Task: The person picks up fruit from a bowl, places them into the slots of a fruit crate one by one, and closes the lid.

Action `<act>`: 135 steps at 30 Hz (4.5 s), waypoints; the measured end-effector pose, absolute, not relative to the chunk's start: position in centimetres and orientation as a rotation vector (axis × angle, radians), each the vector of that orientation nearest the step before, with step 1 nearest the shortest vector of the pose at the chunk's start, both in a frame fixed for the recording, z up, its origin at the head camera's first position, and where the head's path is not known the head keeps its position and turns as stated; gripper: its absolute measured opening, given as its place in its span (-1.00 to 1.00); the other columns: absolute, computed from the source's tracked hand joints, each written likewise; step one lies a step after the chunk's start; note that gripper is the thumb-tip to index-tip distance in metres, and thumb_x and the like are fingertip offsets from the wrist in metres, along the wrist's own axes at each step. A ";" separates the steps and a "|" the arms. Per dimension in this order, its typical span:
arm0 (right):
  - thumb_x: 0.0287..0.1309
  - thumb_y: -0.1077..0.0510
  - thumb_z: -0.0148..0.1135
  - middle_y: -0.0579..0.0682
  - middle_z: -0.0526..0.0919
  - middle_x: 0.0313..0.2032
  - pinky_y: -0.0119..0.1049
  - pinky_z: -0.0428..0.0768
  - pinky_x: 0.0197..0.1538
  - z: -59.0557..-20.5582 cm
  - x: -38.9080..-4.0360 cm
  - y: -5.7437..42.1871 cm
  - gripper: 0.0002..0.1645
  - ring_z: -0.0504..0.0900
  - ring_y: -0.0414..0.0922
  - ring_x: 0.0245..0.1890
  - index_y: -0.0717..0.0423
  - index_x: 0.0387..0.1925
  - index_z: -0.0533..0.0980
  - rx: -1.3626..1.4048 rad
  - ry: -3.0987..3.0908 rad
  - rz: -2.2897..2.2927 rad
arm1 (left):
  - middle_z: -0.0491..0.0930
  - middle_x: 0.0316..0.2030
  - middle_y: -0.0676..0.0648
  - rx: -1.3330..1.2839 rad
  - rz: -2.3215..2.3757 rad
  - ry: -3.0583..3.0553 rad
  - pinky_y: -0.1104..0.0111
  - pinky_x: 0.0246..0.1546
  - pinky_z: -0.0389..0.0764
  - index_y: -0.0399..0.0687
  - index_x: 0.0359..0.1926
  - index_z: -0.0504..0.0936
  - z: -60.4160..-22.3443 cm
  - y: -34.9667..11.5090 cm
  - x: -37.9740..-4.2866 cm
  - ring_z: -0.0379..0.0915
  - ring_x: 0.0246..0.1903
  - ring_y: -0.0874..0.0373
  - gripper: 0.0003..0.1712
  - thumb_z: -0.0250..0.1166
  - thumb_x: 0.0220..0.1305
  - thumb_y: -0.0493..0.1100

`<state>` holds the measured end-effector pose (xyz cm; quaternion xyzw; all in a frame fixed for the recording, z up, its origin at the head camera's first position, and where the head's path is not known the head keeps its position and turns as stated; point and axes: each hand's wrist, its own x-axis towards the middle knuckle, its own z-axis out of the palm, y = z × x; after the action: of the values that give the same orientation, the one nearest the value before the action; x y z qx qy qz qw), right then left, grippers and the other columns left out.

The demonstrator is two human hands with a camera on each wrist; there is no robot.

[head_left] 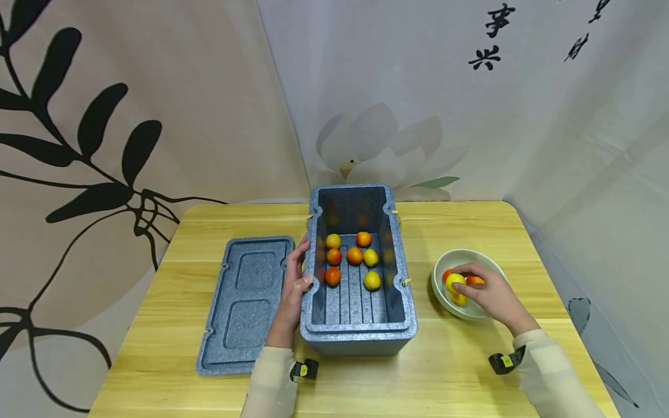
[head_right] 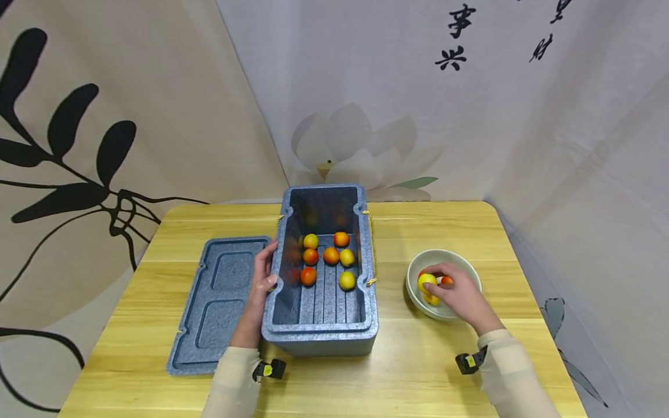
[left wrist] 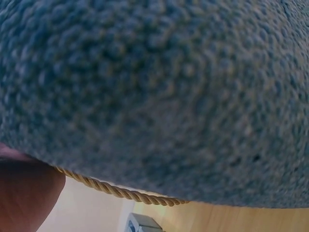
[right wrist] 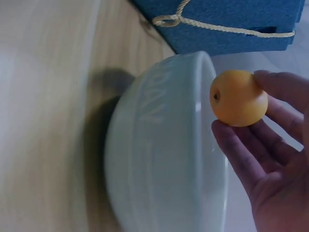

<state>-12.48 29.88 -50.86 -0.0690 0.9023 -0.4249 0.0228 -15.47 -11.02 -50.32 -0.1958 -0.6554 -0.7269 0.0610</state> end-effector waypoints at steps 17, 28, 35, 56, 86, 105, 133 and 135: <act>0.27 0.01 0.27 0.07 0.59 0.04 -0.50 0.53 -0.06 -47.2 -13.8 28.7 -0.55 0.60 -0.21 -0.06 0.12 0.12 0.55 -0.157 2.729 -1.589 | -0.06 0.51 -0.11 -0.550 -2.194 -2.023 -0.14 0.31 -0.19 -0.22 0.43 0.12 -49.7 -11.0 -15.2 -0.20 0.45 -0.05 -0.25 -0.06 0.20 -0.12; 0.25 0.08 0.30 0.05 0.58 0.03 -0.49 0.51 -0.01 -45.0 -15.5 26.6 -0.58 0.52 -0.18 0.01 0.15 0.09 0.56 -0.189 2.723 -1.775 | -0.08 0.51 -0.14 -0.560 -2.207 -2.006 -0.13 0.30 -0.16 -0.26 0.42 0.11 -49.8 -11.1 -15.3 -0.21 0.45 -0.07 -0.25 -0.07 0.20 -0.15; 0.25 0.20 0.29 0.10 0.57 0.08 -0.46 0.51 -0.01 -43.9 -16.5 25.6 -0.58 0.50 -0.17 0.04 0.21 0.13 0.54 -0.287 2.704 -1.858 | -0.08 0.51 -0.16 -0.556 -2.207 -2.002 -0.17 0.30 -0.21 -0.28 0.41 0.11 -50.0 -11.0 -15.4 -0.26 0.46 -0.09 -0.26 -0.05 0.20 -0.14; 0.25 0.29 0.25 0.21 0.61 0.03 -0.40 0.52 0.03 -41.6 -18.5 22.4 -0.61 0.57 0.02 0.03 0.31 0.10 0.53 -0.433 2.576 -1.990 | -0.05 0.50 -0.14 -0.570 -2.208 -1.971 -0.15 0.30 -0.20 -0.26 0.41 0.13 -50.0 -10.8 -15.3 -0.21 0.45 -0.06 -0.25 -0.05 0.19 -0.14; 0.32 0.13 0.22 0.23 0.62 -0.03 -0.54 0.49 -0.08 -48.5 -15.5 28.2 -0.68 0.60 -0.01 -0.08 0.26 0.00 0.57 -0.124 2.712 -1.600 | -0.07 0.50 -0.19 -0.592 -2.179 -2.004 -0.19 0.29 -0.26 -0.28 0.41 0.11 -50.1 -11.2 -15.5 -0.23 0.45 -0.11 -0.28 -0.06 0.21 -0.19; 0.31 0.17 0.22 0.25 0.59 0.01 -0.45 0.50 -0.10 -52.0 -14.7 30.4 -0.63 0.56 0.19 0.02 0.30 0.07 0.53 0.000 2.688 -1.454 | -0.07 0.51 -0.13 -0.601 -2.178 -2.002 -0.22 0.28 -0.23 -0.23 0.43 0.11 -50.1 -11.2 -15.5 -0.23 0.46 -0.05 -0.26 -0.06 0.20 -0.17; 0.14 0.25 0.35 0.25 0.58 0.02 0.02 0.58 -0.04 -54.8 -15.0 29.4 -0.59 0.60 0.28 -0.03 0.28 0.04 0.54 -0.110 2.749 -1.218 | -0.10 0.51 -0.21 -0.604 -2.179 -1.990 -0.22 0.29 -0.27 -0.27 0.42 0.13 -50.2 -11.0 -15.5 -0.27 0.46 -0.07 -0.25 -0.06 0.18 -0.15; 0.15 0.25 0.35 0.25 0.58 0.01 0.02 0.58 -0.05 -54.7 -15.1 29.4 -0.59 0.59 0.28 -0.03 0.28 0.03 0.54 -0.117 2.752 -1.220 | -0.10 0.51 -0.20 -0.599 -2.184 -1.987 -0.21 0.29 -0.26 -0.26 0.42 0.13 -50.2 -11.0 -15.5 -0.26 0.46 -0.07 -0.25 -0.06 0.19 -0.14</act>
<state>-15.08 29.39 -54.74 -0.0389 0.9117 -0.4040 0.0645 -15.50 -11.00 -50.20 -0.1985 -0.6580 -0.7235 0.0644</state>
